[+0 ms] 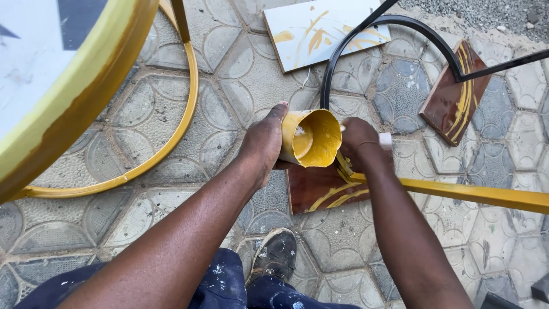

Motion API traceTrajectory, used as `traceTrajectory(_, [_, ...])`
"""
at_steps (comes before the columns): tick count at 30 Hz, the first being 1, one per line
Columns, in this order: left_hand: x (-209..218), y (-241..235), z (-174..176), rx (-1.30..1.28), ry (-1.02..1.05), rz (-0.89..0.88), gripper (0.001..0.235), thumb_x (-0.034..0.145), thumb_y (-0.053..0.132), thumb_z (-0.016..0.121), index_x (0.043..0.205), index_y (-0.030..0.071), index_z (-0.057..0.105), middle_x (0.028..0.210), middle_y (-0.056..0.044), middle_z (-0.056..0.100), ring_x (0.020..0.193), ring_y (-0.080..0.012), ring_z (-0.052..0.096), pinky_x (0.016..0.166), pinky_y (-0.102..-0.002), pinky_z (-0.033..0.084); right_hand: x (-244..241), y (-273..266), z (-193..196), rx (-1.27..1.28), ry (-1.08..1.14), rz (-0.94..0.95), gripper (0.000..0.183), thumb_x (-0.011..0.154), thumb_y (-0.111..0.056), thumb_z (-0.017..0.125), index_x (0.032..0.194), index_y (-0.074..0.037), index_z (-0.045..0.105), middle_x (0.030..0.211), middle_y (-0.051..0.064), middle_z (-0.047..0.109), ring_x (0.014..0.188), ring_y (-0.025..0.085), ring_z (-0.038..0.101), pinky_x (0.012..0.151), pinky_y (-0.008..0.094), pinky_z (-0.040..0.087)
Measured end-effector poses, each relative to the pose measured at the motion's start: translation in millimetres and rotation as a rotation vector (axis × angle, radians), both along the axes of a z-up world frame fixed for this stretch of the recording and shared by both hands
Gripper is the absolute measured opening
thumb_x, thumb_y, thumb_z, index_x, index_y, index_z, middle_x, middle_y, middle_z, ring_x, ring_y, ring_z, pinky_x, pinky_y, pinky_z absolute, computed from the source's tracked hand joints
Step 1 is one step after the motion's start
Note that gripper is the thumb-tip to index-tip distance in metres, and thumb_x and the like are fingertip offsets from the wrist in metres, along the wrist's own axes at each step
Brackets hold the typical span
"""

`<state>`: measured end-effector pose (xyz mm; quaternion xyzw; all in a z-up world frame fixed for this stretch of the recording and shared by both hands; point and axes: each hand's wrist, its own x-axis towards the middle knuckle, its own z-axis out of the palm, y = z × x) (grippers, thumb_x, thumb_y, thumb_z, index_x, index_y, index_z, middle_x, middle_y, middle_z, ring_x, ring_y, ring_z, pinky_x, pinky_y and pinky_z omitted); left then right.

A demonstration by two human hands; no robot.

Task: The person sits on a tiled floor and uses a yellow paint can and a cloth to apply yellow paint to the metal legs and edges of round tables. The person repeatedly dips the cloth into the can and wipes the paint onto the furniture.

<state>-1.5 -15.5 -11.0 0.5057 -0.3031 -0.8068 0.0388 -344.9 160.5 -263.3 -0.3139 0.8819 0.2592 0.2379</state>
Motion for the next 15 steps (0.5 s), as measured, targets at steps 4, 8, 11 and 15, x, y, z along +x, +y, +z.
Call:
traceTrajectory(4, [-1,-1,-7,0.003,0.033,0.035,0.054,0.092,0.053,0.053,0.109,0.003,0.063,0.084,-0.017,0.069,0.072,-0.0292,0.074,0.060,-0.049,0.064,78,-21,2,-0.044,0.074,0.128,0.025,0.075,-0.056,0.063,0.098,-0.050,0.069,0.092,-0.014,0.070,0.095,0.021,0.071,0.078,0.042,0.059])
traceTrajectory(8, [5,-6,0,0.022,0.058,0.048,0.053,0.093,0.051,0.052,0.108,0.002,0.063,0.084,-0.018,0.069,0.072,-0.0300,0.074,0.059,-0.047,0.064,142,12,20,-0.173,0.235,0.388,0.013,0.087,-0.026,0.058,0.088,-0.021,0.070,0.079,0.002,0.067,0.080,0.030,0.068,0.064,0.046,0.050])
traceTrajectory(11, [10,-11,9,0.029,0.068,0.051,0.053,0.093,0.051,0.052,0.108,0.002,0.063,0.085,-0.018,0.069,0.072,-0.0298,0.074,0.058,-0.047,0.064,137,61,-5,-0.292,0.357,0.679,0.011,0.081,-0.009,0.059,0.075,-0.006,0.068,0.067,0.012,0.059,0.069,0.035,0.060,0.057,0.047,0.041])
traceTrajectory(15, [12,-19,11,0.022,0.066,0.072,0.054,0.092,0.051,0.051,0.109,0.002,0.063,0.085,-0.018,0.069,0.073,-0.0298,0.074,0.057,-0.046,0.065,155,6,52,-0.416,0.229,0.850,0.017,0.083,-0.007,0.062,0.069,-0.010,0.071,0.061,0.006,0.058,0.069,0.033,0.061,0.060,0.048,0.045])
